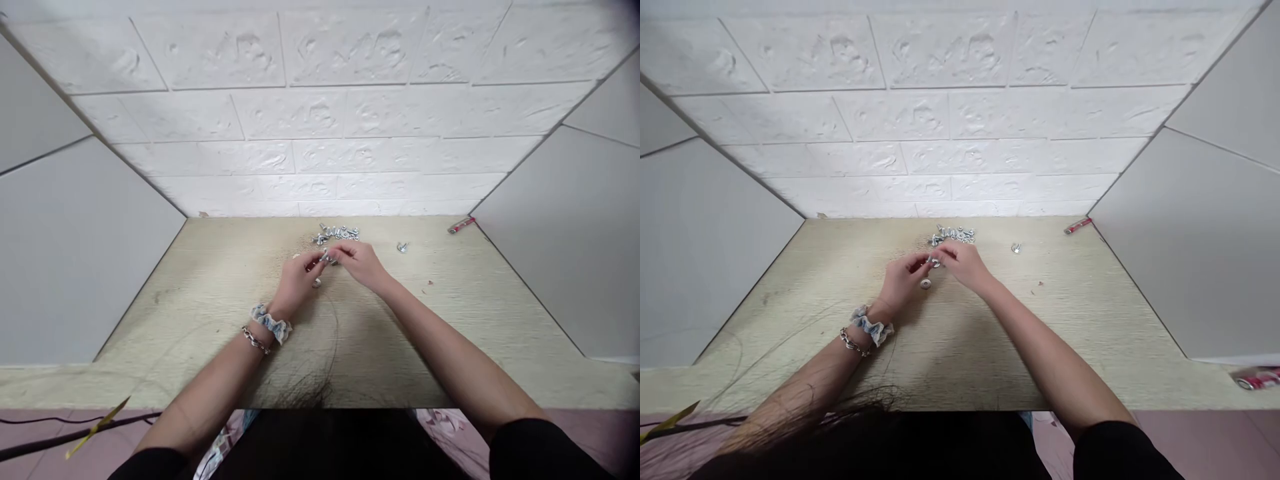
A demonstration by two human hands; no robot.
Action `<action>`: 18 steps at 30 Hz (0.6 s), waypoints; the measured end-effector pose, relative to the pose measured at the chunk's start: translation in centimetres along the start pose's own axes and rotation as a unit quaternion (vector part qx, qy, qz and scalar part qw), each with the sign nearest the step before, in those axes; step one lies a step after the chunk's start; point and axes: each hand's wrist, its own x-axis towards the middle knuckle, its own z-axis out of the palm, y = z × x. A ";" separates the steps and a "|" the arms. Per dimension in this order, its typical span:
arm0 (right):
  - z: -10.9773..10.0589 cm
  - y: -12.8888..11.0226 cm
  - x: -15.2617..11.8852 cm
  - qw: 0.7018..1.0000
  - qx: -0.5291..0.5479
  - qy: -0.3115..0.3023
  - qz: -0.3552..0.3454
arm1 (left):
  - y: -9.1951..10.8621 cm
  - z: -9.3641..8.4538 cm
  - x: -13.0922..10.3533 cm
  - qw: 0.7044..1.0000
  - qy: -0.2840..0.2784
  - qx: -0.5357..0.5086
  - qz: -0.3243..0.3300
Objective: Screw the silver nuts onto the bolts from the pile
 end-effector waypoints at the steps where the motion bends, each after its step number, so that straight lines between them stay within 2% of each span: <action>1: -0.4 0.8 0.2 1.000 -0.006 0.020 0.002 | -0.3 -0.1 0.1 0.999 0.005 -0.027 -0.017; 3: -1.4 2.6 0.4 0.995 -0.055 0.083 0.031 | -0.7 -0.2 0.3 0.995 0.024 -0.077 -0.052; 5: -2.6 4.3 0.5 0.983 -0.137 0.099 0.069 | -0.9 -0.3 0.5 0.989 0.048 -0.120 -0.070; 8: -3.8 6.0 0.5 0.968 -0.220 0.044 0.111 | -0.9 -0.5 0.8 0.985 0.056 -0.140 -0.083; 11: -3.9 6.3 0.5 0.959 -0.263 0.000 0.108 | -0.8 -0.6 0.8 0.988 0.051 -0.128 -0.074; 18: -3.6 6.5 0.4 0.955 -0.285 -0.001 0.084 | -0.5 -0.3 0.4 0.994 0.015 -0.088 -0.068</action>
